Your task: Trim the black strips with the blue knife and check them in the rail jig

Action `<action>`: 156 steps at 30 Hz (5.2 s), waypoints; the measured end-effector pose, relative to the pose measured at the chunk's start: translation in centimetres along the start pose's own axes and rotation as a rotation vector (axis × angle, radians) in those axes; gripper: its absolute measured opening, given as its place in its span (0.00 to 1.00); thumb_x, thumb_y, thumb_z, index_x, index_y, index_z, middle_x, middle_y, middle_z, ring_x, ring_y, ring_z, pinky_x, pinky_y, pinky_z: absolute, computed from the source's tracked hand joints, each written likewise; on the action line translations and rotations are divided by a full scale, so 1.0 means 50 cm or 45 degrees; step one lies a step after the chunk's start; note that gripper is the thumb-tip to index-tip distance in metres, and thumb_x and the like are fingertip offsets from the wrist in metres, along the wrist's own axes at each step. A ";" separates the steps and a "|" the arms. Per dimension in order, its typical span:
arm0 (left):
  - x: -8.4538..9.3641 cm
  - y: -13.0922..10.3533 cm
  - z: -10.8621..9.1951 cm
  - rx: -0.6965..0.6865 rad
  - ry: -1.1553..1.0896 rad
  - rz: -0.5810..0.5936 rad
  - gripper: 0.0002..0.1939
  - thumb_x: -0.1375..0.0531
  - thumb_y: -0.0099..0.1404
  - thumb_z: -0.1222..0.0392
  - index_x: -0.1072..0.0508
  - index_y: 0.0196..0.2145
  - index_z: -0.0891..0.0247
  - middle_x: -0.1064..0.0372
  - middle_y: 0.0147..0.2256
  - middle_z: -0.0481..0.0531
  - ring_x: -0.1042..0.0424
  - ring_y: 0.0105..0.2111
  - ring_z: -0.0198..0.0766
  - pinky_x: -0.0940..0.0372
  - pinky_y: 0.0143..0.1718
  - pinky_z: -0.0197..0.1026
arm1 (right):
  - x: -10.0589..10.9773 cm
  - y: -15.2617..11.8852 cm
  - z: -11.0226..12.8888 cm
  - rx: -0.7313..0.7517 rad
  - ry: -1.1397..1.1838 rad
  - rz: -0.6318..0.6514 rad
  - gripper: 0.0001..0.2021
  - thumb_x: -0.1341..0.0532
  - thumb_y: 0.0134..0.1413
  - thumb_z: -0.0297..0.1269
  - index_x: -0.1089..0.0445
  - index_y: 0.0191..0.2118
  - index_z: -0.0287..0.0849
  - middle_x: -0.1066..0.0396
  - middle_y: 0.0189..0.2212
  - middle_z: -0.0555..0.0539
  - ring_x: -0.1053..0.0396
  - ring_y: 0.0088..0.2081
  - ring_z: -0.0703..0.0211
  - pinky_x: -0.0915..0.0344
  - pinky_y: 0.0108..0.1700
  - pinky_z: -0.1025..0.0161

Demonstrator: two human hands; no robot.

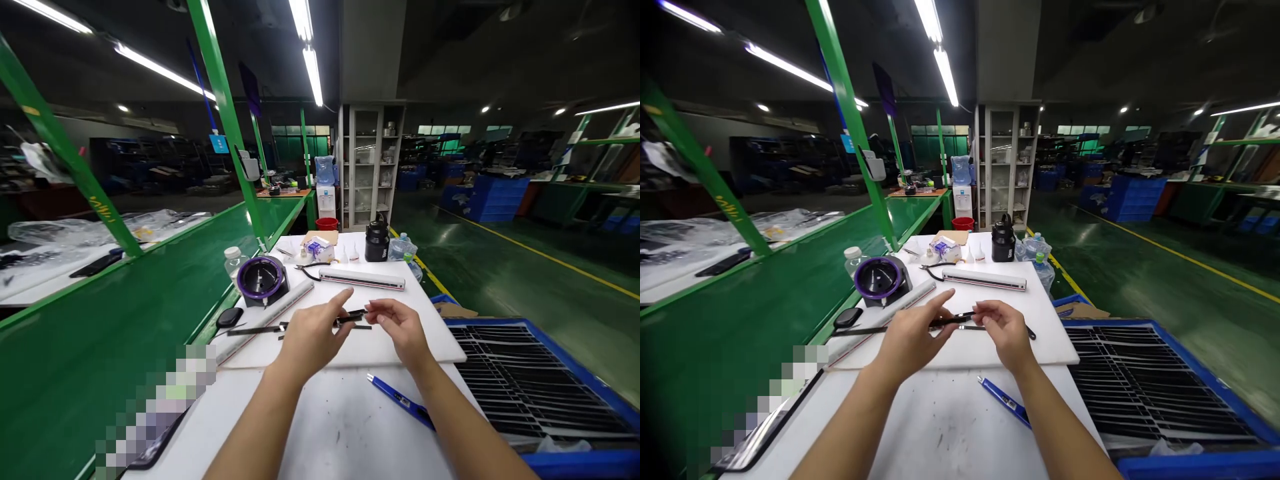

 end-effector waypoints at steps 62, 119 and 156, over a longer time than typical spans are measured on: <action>-0.033 -0.228 0.251 1.057 -1.220 -0.615 0.26 0.56 0.67 0.36 0.33 0.39 0.61 0.34 0.27 0.48 0.33 0.27 0.36 0.36 0.30 0.37 | 0.142 -0.057 -0.159 -0.463 0.310 -0.496 0.21 0.19 0.41 0.42 0.24 0.37 0.35 0.30 0.33 0.39 0.29 0.32 0.52 0.26 0.36 0.66; -0.162 -0.210 0.120 1.151 -1.507 -0.126 0.20 0.45 0.66 0.43 0.41 0.49 0.56 0.30 0.39 0.51 0.30 0.38 0.41 0.37 0.44 0.45 | -0.143 -0.121 -0.168 -0.804 0.778 -0.302 0.26 0.26 0.47 0.55 0.31 0.44 0.45 0.33 0.43 0.45 0.37 0.43 0.49 0.38 0.37 0.63; -0.114 -0.188 0.254 1.129 -1.768 -0.224 0.20 0.35 0.59 0.50 0.34 0.45 0.60 0.31 0.37 0.50 0.31 0.37 0.39 0.30 0.42 0.42 | 0.028 -0.057 -0.167 -0.743 1.206 -0.634 0.20 0.24 0.43 0.46 0.26 0.38 0.43 0.32 0.38 0.46 0.35 0.37 0.54 0.34 0.34 0.66</action>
Point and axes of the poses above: each hand's wrist, its own y-axis towards the middle knuckle, its own x-axis out of the back of the hand, z = x × y, the point moved 8 cm from there along y, towards the middle knuckle
